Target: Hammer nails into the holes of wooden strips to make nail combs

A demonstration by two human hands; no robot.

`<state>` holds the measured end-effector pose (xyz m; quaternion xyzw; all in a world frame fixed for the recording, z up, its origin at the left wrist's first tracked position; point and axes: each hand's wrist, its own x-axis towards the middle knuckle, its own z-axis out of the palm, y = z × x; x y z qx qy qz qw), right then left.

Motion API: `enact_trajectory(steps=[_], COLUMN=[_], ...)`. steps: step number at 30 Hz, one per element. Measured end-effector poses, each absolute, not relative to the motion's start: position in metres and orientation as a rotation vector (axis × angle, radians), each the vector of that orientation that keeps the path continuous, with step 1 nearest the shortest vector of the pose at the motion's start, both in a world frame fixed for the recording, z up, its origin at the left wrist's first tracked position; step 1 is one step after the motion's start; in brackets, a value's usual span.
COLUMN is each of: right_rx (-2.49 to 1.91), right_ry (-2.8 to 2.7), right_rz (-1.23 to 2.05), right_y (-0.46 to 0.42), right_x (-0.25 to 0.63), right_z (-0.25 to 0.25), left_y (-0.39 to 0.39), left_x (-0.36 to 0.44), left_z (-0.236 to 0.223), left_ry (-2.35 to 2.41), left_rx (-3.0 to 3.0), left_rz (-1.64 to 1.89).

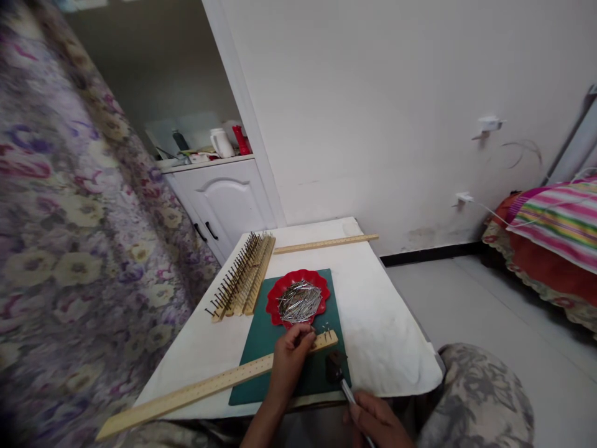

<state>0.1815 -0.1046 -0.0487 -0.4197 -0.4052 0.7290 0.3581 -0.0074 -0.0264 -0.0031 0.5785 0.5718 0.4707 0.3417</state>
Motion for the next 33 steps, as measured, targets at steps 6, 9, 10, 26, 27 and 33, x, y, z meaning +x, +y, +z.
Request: enact_trajectory(steps=[6,9,10,26,27,33], right_rx=[-1.030,-1.025,-1.024,-1.040,-1.038,-1.030], right_ry=[-1.094,-1.100,-1.089,-1.096,-1.103,-1.062], right_rz=[1.893,1.907,1.909,1.894,1.887,1.893], right_y=[-0.1034,-0.1032,-0.1032,-0.1032,-0.1029,-0.1021], right_x=[0.1821,0.1821,0.1820,0.1823,0.1824,0.1819], right_z=[-0.0400,-0.0385,-0.0393,-0.0394,-0.0396,-0.0420], left_y=[-0.0230,-0.0220,-0.0217,-0.0167,-0.0165,-0.0174], left_x=[-0.0017,-0.0001,0.0003,0.0009,0.0003,-0.0008], left_z=[-0.0074,-0.0048,-0.0044,-0.0103,-0.0105,-0.0117], left_ry=[1.433,1.433,1.452,1.649,1.658,1.670], left_rx=[1.367,1.413,1.450,1.779,1.786,1.829], left_rz=[1.228,1.218,1.221,1.176,1.169,1.138])
